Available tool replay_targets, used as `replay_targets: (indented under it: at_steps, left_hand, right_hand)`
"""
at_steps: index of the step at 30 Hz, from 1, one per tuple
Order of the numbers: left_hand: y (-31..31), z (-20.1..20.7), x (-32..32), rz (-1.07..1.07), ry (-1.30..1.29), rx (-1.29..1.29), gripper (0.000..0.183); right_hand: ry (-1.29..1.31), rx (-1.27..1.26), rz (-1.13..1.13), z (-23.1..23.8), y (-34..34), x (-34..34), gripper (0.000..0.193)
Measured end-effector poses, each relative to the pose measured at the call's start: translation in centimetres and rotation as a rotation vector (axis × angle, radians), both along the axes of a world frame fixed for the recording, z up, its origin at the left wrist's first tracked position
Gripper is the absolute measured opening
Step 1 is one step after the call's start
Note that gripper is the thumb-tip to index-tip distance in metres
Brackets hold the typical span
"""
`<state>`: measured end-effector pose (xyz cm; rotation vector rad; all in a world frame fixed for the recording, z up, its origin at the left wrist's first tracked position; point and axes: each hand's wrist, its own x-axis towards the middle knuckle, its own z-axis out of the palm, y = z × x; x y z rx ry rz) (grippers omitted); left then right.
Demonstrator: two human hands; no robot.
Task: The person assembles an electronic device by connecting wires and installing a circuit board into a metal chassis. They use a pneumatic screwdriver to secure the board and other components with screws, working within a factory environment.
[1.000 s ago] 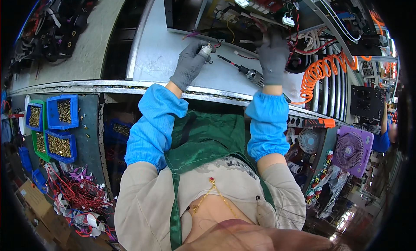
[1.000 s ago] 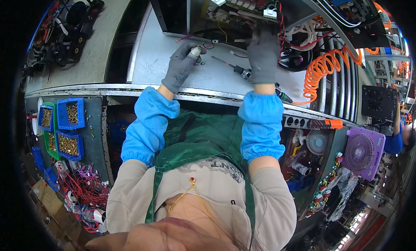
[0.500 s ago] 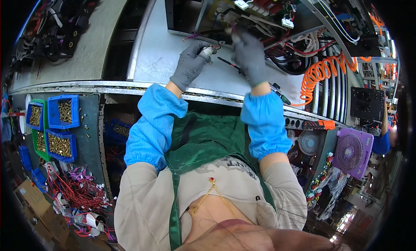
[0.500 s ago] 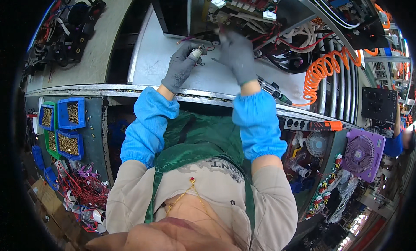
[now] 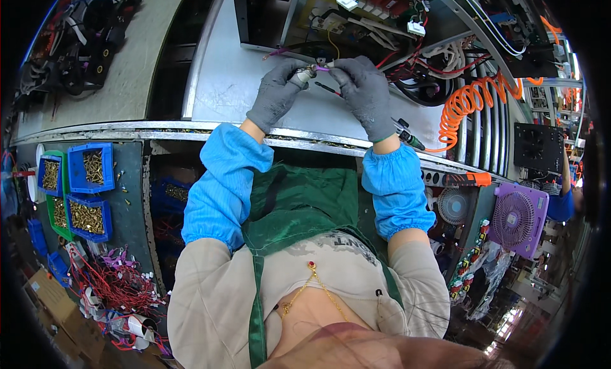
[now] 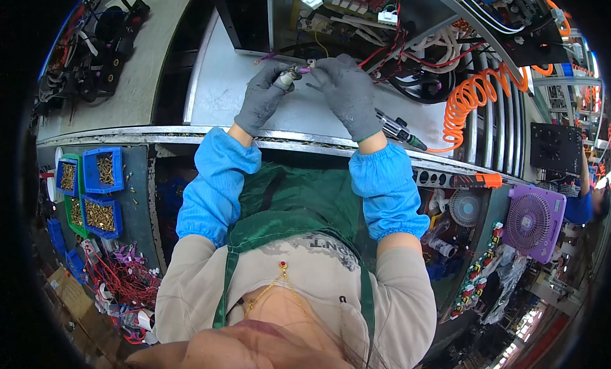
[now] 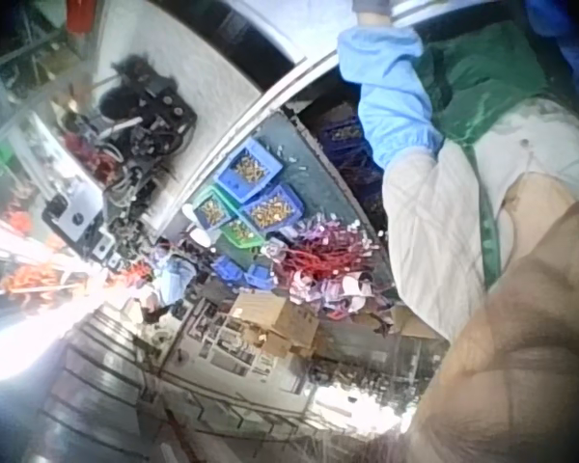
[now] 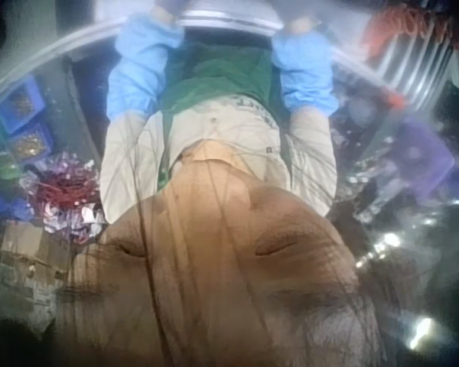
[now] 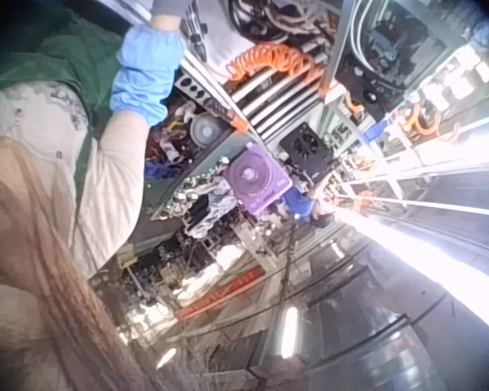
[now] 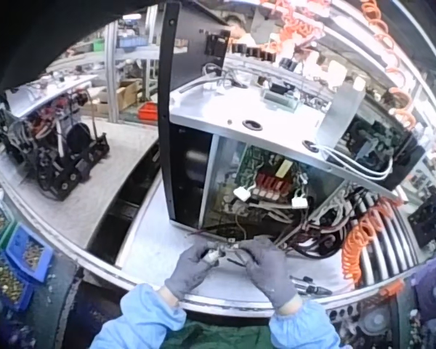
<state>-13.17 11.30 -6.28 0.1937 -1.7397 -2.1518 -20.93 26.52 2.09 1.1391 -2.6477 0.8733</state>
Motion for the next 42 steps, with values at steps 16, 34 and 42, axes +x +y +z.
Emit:
replay_targets:
  at_steps: [16, 34, 42]
  left_hand:
    - [0.4, 0.4, -0.2, 0.148, 0.035, -0.408, 0.018]
    - [0.2, 0.1, -0.7, 0.252, 0.332, -0.827, 0.022]
    - [0.6, 0.1, 0.5, -0.066, 0.013, -0.097, 0.020]
  right_hand:
    - [-0.019, 0.264, 0.013, 0.5, -0.8, -1.4, 0.034]
    - [-0.413, 0.311, 0.067, 3.0, -0.3, -2.6, 0.037]
    - [-0.287, -0.460, -0.090, 3.9, 0.0, -0.5, 0.023]
